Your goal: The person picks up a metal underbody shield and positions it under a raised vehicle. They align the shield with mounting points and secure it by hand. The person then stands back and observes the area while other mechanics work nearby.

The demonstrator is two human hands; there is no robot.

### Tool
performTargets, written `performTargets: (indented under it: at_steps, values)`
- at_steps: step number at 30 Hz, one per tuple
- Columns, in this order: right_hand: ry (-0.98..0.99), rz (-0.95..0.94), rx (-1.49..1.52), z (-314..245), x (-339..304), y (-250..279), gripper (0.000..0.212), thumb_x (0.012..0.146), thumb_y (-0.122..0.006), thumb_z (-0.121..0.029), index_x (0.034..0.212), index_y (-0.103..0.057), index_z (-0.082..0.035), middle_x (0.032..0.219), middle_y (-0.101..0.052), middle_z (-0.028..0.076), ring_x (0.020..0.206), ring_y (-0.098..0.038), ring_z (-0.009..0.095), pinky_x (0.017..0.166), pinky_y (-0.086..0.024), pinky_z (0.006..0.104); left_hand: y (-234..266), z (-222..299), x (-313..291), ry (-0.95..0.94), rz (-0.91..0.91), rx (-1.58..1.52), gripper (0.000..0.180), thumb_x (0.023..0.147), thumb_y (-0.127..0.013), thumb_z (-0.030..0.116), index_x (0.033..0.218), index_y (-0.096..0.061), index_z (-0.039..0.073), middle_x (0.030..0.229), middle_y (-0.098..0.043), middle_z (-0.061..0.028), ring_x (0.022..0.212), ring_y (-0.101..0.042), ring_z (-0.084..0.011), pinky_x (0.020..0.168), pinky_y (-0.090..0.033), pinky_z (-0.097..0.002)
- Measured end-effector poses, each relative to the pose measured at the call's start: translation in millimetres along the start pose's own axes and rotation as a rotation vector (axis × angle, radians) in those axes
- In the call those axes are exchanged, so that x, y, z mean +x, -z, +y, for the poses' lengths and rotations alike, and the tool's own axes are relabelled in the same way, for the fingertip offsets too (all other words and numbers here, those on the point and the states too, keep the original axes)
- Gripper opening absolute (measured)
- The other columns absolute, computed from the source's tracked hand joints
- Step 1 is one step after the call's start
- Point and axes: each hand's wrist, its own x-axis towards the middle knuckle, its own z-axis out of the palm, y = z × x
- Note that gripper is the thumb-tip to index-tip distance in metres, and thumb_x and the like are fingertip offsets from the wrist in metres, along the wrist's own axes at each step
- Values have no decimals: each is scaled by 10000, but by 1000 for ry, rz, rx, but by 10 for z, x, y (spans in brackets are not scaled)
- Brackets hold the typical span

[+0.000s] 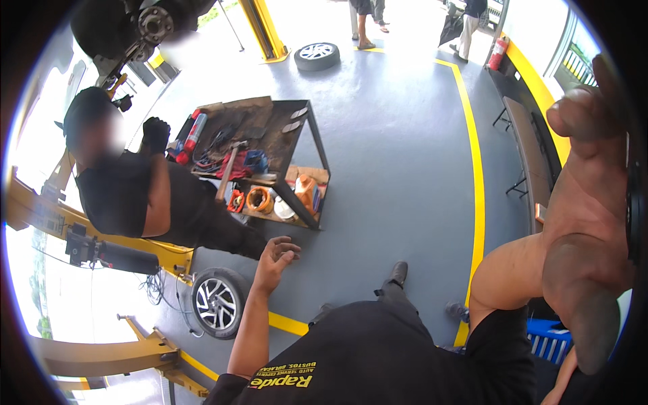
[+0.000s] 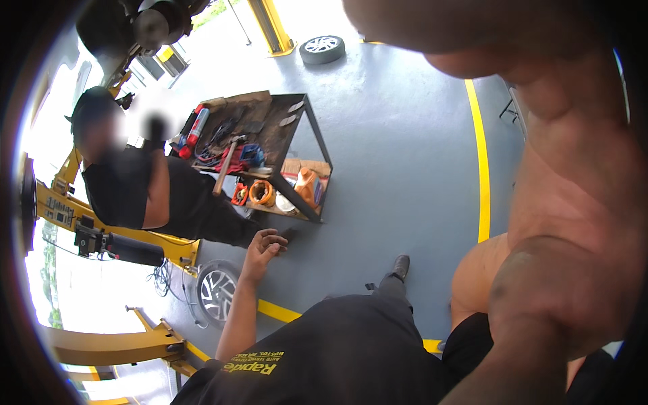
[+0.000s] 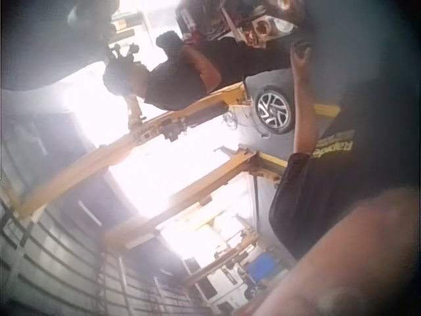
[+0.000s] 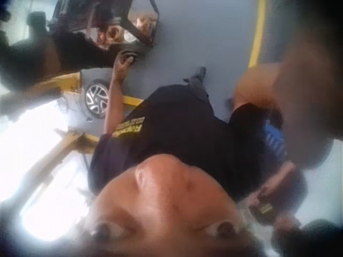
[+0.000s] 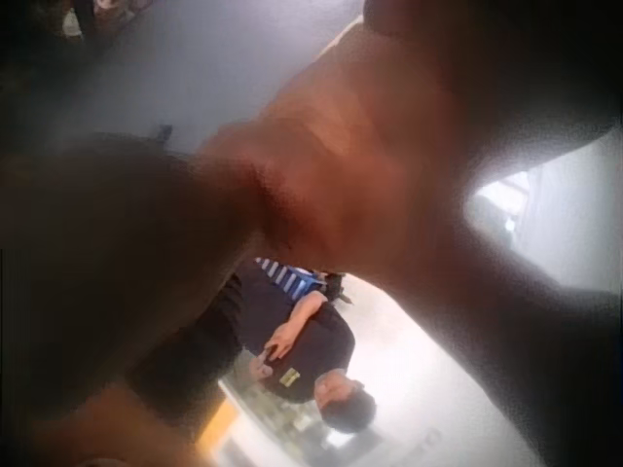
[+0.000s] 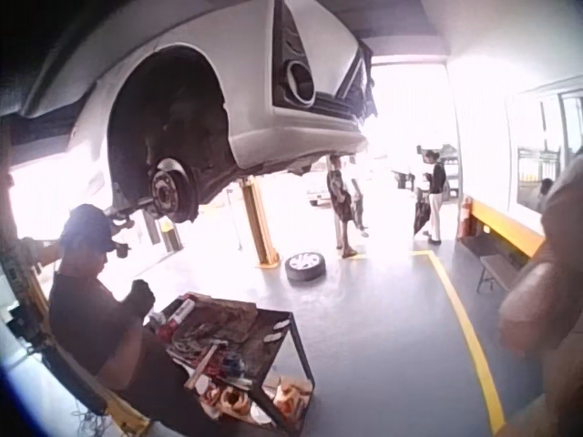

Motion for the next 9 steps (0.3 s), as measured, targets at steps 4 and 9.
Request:
performTargets:
  at_steps: [4,9]
  values:
    - [-61,-118,-186,642,-558,862,698,971,-536,-633,1436,-530,-111,1468,-472,112,1334,-438,335,1137,-329,448,-759,28,423,8,34,78,347,980,-642,129,1296,-571,4,1134,-720,-112,1022,-676,-197,921,-504,-324]
    - [-160,-237,-331,1306,-1032,1714,780,962,-492,-726,1482,-504,-145,1587,-412,129,1456,-390,398,1230,-281,496,-1556,31,876,68,-40,81,386,978,-667,175,1317,-577,15,1144,-727,-113,1029,-685,-205,929,-504,-321]
